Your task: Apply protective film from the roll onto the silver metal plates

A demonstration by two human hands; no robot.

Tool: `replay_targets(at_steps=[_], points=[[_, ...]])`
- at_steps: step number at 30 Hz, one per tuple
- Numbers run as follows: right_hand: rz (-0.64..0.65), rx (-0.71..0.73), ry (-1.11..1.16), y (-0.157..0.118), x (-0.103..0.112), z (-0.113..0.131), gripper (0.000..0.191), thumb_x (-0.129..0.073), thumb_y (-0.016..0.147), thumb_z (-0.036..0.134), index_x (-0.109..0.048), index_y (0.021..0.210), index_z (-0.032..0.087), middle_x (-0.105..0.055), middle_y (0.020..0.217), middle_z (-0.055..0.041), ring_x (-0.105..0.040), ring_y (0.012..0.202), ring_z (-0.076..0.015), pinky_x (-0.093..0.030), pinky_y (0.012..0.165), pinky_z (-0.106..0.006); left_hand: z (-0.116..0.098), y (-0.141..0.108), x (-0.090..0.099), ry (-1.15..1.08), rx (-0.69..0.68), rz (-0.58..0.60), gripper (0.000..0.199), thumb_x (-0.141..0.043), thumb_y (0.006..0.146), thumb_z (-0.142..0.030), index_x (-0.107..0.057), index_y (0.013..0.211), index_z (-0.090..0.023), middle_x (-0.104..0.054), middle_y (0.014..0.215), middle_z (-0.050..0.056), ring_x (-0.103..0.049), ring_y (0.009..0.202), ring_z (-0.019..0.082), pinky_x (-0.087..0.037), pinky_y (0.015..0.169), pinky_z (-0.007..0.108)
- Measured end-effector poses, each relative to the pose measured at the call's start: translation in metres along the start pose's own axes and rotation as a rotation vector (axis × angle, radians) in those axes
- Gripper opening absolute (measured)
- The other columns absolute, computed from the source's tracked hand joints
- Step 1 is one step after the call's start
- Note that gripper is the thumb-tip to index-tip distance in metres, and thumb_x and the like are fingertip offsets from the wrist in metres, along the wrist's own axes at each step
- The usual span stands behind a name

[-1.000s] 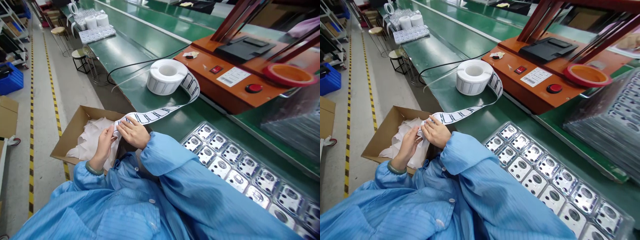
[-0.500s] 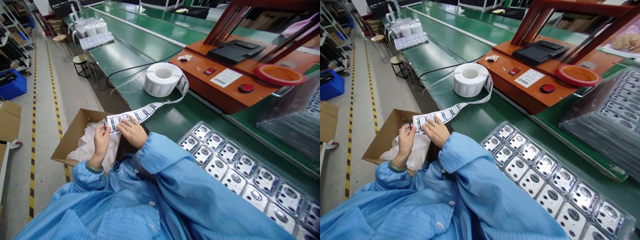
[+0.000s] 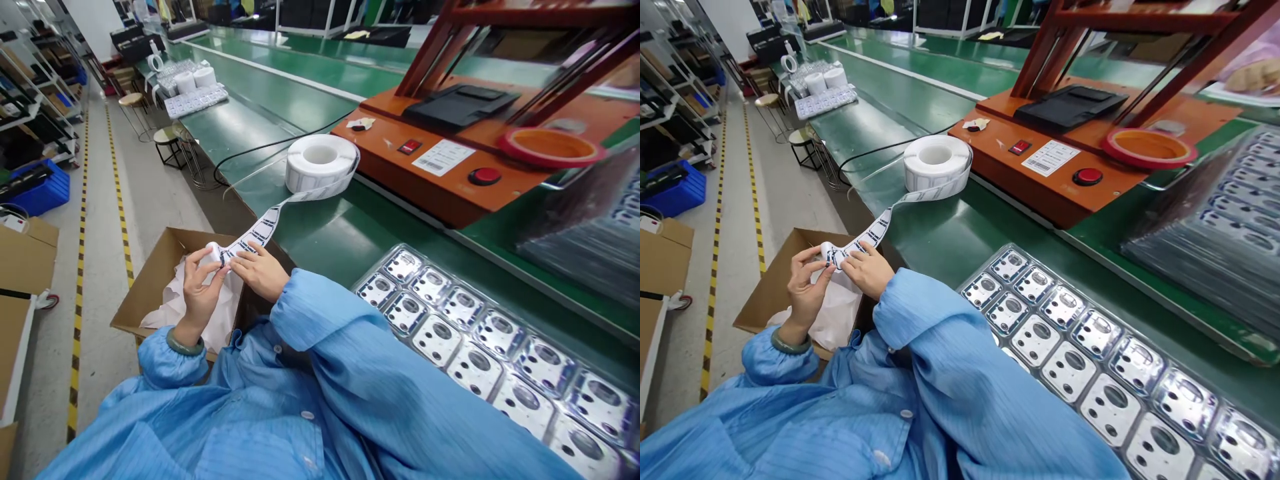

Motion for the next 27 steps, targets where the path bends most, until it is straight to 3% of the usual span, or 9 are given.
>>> replay_targets(at_steps=[3, 8, 15, 18, 20, 23, 27], points=[[-0.025, -0.006, 0.003, 0.001, 0.005, -0.001, 0.025, -0.040, 0.096, 0.014, -0.062, 0.108, 0.014, -0.070, 0.106, -0.0086, -0.061, 0.105, -0.0203, -0.037, 0.104, -0.044, -0.007, 0.005, -0.001, -0.064, 0.005, -0.042, 0.011, -0.070, 0.078, -0.018, -0.065, 0.088, -0.020, -0.060, 0.106, 0.005, -0.060, 0.103, 0.018, -0.053, 0.089, 0.040], [-0.016, -0.075, 0.012, -0.003, 0.013, -0.004, 0.023, -0.042, 0.095, 0.011, -0.063, 0.106, 0.012, -0.071, 0.101, -0.0101, -0.063, 0.102, -0.0207, -0.036, 0.104, -0.043, -0.014, 0.009, -0.007, -0.156, 0.017, -0.003, 0.009, -0.069, 0.079, -0.017, -0.064, 0.086, -0.021, -0.064, 0.088, 0.001, -0.063, 0.087, 0.015, -0.055, 0.081, 0.035], [0.048, -0.180, 0.077, -0.001, 0.023, -0.003, 0.018, -0.055, 0.089, 0.015, -0.065, 0.104, 0.014, -0.070, 0.105, -0.0114, -0.056, 0.117, -0.0255, -0.032, 0.106, -0.050, -0.036, 0.018, -0.006, -0.255, 0.064, -0.036, 0.007, -0.068, 0.080, -0.025, -0.064, 0.083, -0.021, -0.064, 0.085, 0.000, -0.063, 0.086, 0.015, -0.052, 0.092, 0.042], [0.058, -0.225, 0.117, -0.004, 0.047, -0.005, 0.025, -0.065, 0.084, 0.024, -0.064, 0.108, 0.017, -0.068, 0.112, -0.0118, -0.057, 0.114, -0.0275, -0.034, 0.103, -0.051, -0.039, 0.024, -0.010, -0.330, 0.234, -0.055, 0.014, -0.069, 0.079, -0.033, -0.066, 0.085, -0.021, -0.066, 0.087, 0.002, -0.064, 0.087, 0.016, -0.054, 0.084, 0.034], [0.057, -0.269, 0.148, -0.014, 0.070, -0.010, 0.019, -0.058, 0.090, 0.026, -0.066, 0.105, 0.019, -0.071, 0.102, -0.0085, -0.065, 0.098, -0.0228, -0.042, 0.096, -0.044, -0.041, 0.027, -0.015, -0.444, 0.349, -0.075, 0.019, -0.069, 0.078, -0.038, -0.066, 0.086, -0.021, -0.066, 0.086, 0.002, -0.064, 0.085, 0.015, -0.053, 0.082, 0.031], [-0.018, -0.441, 0.186, -0.040, 0.107, -0.019, 0.025, -0.044, 0.096, 0.026, -0.065, 0.107, 0.017, -0.069, 0.108, -0.0086, -0.065, 0.097, -0.0211, -0.050, 0.079, -0.033, -0.048, 0.027, -0.029, -0.653, 0.475, -0.069, 0.024, -0.065, 0.080, -0.045, -0.067, 0.085, -0.022, -0.066, 0.086, 0.002, -0.064, 0.084, 0.014, -0.053, 0.086, 0.033], [-0.208, -0.789, 0.704, -0.079, 0.133, -0.016, 0.024, -0.052, 0.091, 0.035, -0.066, 0.102, 0.019, -0.072, 0.092, -0.0030, -0.067, 0.080, -0.0167, -0.054, 0.071, -0.029, -0.068, 0.025, -0.051, -0.838, 0.560, 0.011, 0.024, -0.063, 0.082, -0.045, -0.069, 0.085, -0.022, -0.066, 0.087, 0.002, -0.063, 0.084, 0.013, -0.052, 0.086, 0.031]])
Point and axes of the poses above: each hand's wrist, its own y-axis towards the middle knuckle, its own x-axis out of the back of the hand, z = x × y, the point moved 2 cm from there along y, towards the middle knuckle
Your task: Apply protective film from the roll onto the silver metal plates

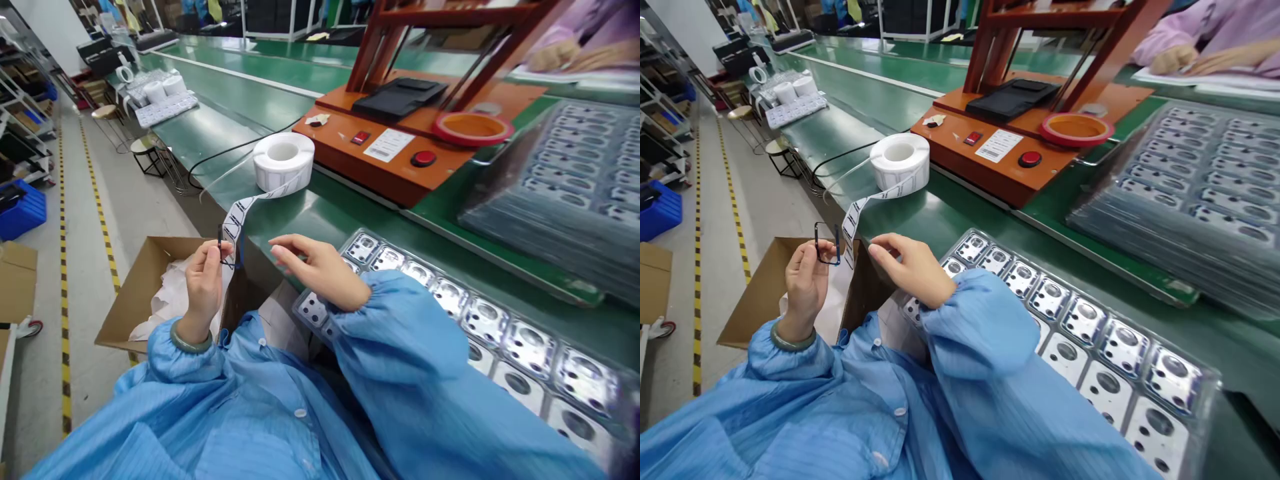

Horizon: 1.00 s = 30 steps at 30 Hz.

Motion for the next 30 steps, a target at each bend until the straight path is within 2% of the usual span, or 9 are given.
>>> replay_targets(at_steps=[4, 11, 14, 17, 19, 21, 22, 26, 30], points=[[0.015, -0.179, 0.302, -0.024, 0.002, -0.001, 0.032, -0.059, 0.084, 0.043, -0.065, 0.102, 0.018, -0.068, 0.086, -0.0037, -0.065, 0.071, -0.0154, -0.056, 0.057, -0.026, 0.004, -0.009, -0.022, 0.001, 0.068, 0.057, 0.023, -0.064, 0.081, -0.045, -0.068, 0.087, -0.023, -0.066, 0.088, 0.002, -0.064, 0.083, 0.014, -0.053, 0.086, 0.032], [-0.132, -0.182, 0.341, -0.039, 0.006, -0.006, 0.029, -0.064, 0.079, 0.044, -0.066, 0.087, 0.016, -0.062, 0.069, 0.0001, -0.057, 0.060, -0.0118, -0.049, 0.052, -0.023, 0.018, -0.030, -0.046, 0.088, 0.047, 0.236, 0.021, -0.057, 0.087, -0.043, -0.067, 0.091, -0.025, -0.066, 0.090, 0.002, -0.064, 0.085, 0.015, -0.053, 0.084, 0.032], [-0.209, -0.184, 0.297, -0.052, 0.013, -0.009, 0.027, -0.063, 0.080, 0.042, -0.065, 0.075, 0.016, -0.062, 0.065, 0.0011, -0.054, 0.057, -0.0106, -0.045, 0.052, -0.023, 0.019, -0.032, -0.053, 0.232, -0.076, 0.349, 0.027, -0.047, 0.092, -0.041, -0.067, 0.097, -0.024, -0.065, 0.094, 0.004, -0.063, 0.089, 0.017, -0.051, 0.085, 0.034], [-0.335, -0.215, 0.232, -0.071, 0.028, -0.011, 0.022, -0.063, 0.081, 0.039, -0.065, 0.075, 0.017, -0.062, 0.066, 0.0011, -0.055, 0.060, -0.0115, -0.044, 0.056, -0.023, 0.019, -0.014, -0.049, 0.586, -0.350, 0.491, 0.029, -0.048, 0.091, -0.039, -0.069, 0.096, -0.020, -0.064, 0.104, 0.008, -0.058, 0.103, 0.021, -0.044, 0.095, 0.038], [-0.394, -0.242, 0.168, -0.088, 0.039, -0.012, 0.019, -0.063, 0.081, 0.037, -0.065, 0.077, 0.018, -0.063, 0.068, 0.0008, -0.056, 0.061, -0.0120, -0.043, 0.057, -0.024, 0.024, 0.011, -0.030, 0.838, -0.402, 0.372, 0.030, -0.051, 0.089, -0.042, -0.070, 0.084, -0.019, -0.062, 0.097, 0.008, -0.057, 0.099, 0.021, -0.042, 0.095, 0.038], [-0.404, -0.297, 0.124, -0.107, 0.050, -0.016, 0.020, -0.062, 0.082, 0.038, -0.065, 0.075, 0.019, -0.062, 0.066, 0.0007, -0.055, 0.060, -0.0123, -0.043, 0.055, -0.024, 0.036, 0.035, 0.002, 1.157, -0.157, 0.143, 0.042, -0.035, 0.095, -0.043, -0.066, 0.083, -0.016, -0.060, 0.097, 0.011, -0.056, 0.102, 0.022, -0.041, 0.096, 0.038], [-0.426, -0.312, 0.098, -0.117, 0.055, -0.018, 0.021, -0.063, 0.081, 0.038, -0.065, 0.074, 0.019, -0.063, 0.066, 0.0005, -0.055, 0.059, -0.0124, -0.042, 0.055, -0.024, 0.045, 0.043, 0.020, 1.376, 0.070, 0.142, 0.046, -0.027, 0.096, -0.045, -0.063, 0.089, -0.016, -0.059, 0.102, 0.012, -0.054, 0.106, 0.023, -0.040, 0.097, 0.039], [-0.497, -0.463, 0.043, -0.150, 0.065, -0.032, 0.024, -0.066, 0.078, 0.044, -0.065, 0.071, 0.020, -0.061, 0.062, 0.0003, -0.054, 0.054, -0.0130, -0.045, 0.053, -0.025, 0.088, 0.030, 0.080, 1.558, 0.538, 0.359, 0.041, -0.063, 0.078, -0.052, -0.064, 0.086, -0.012, -0.063, 0.088, 0.014, -0.061, 0.092, 0.031, -0.048, 0.083, 0.046], [-0.633, -0.647, 0.004, -0.165, 0.064, -0.043, 0.028, -0.068, 0.072, 0.050, -0.065, 0.074, 0.022, -0.058, 0.056, 0.0000, -0.053, 0.048, -0.0153, -0.046, 0.046, -0.027, 0.133, -0.026, 0.114, 1.601, 0.861, 0.515, 0.033, -0.055, 0.090, -0.034, -0.055, 0.116, -0.014, -0.059, 0.115, 0.009, -0.060, 0.098, 0.020, -0.053, 0.083, 0.040]])
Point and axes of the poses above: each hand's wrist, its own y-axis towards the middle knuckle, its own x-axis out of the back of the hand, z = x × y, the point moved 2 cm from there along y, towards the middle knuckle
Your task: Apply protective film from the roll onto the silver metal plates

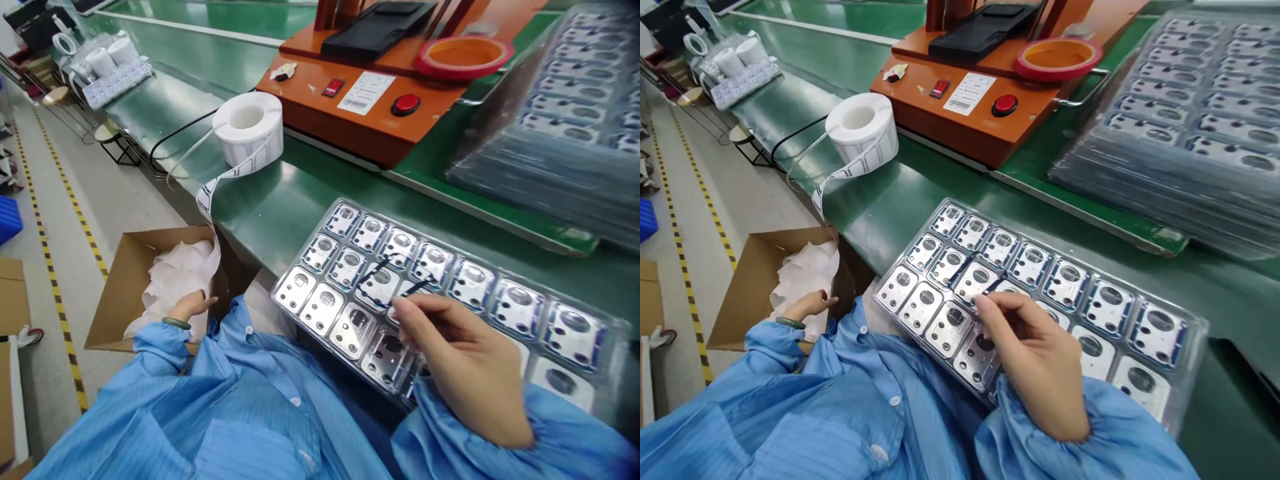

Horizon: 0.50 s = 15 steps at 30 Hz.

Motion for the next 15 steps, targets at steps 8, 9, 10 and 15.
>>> replay_targets(at_steps=[8, 9, 10, 15], points=[[0.012, 0.068, -0.074, 0.001, -0.006, -0.005, 0.021, -0.067, 0.074, 0.046, -0.065, 0.077, 0.026, -0.060, 0.060, 0.0008, -0.055, 0.052, -0.0163, -0.045, 0.051, -0.029, -0.009, 0.031, -0.046, 0.051, 0.073, 0.011, 0.034, -0.055, 0.090, -0.034, -0.054, 0.119, -0.015, -0.057, 0.119, 0.010, -0.059, 0.102, 0.021, -0.052, 0.086, 0.042], [-0.001, 0.077, -0.079, 0.001, -0.006, -0.006, 0.020, -0.067, 0.074, 0.046, -0.065, 0.077, 0.026, -0.060, 0.061, 0.0009, -0.055, 0.052, -0.0163, -0.045, 0.052, -0.029, -0.016, 0.040, -0.044, 0.046, 0.069, -0.002, 0.035, -0.055, 0.090, -0.034, -0.054, 0.119, -0.015, -0.057, 0.119, 0.010, -0.059, 0.102, 0.021, -0.052, 0.085, 0.042], [-0.010, 0.076, -0.076, 0.000, -0.005, -0.007, 0.020, -0.067, 0.075, 0.046, -0.065, 0.077, 0.027, -0.060, 0.061, 0.0011, -0.055, 0.052, -0.0164, -0.045, 0.052, -0.029, -0.024, 0.049, -0.042, 0.040, 0.063, -0.019, 0.035, -0.055, 0.090, -0.034, -0.054, 0.119, -0.014, -0.057, 0.119, 0.010, -0.059, 0.102, 0.021, -0.052, 0.086, 0.042], [-0.035, 0.035, -0.044, -0.002, -0.003, -0.009, 0.020, -0.068, 0.074, 0.046, -0.065, 0.077, 0.027, -0.059, 0.058, 0.0014, -0.054, 0.051, -0.0174, -0.045, 0.048, -0.029, -0.067, 0.092, -0.023, -0.017, 0.036, -0.096, 0.035, -0.056, 0.090, -0.033, -0.054, 0.119, -0.015, -0.057, 0.119, 0.010, -0.059, 0.103, 0.021, -0.052, 0.085, 0.042]])
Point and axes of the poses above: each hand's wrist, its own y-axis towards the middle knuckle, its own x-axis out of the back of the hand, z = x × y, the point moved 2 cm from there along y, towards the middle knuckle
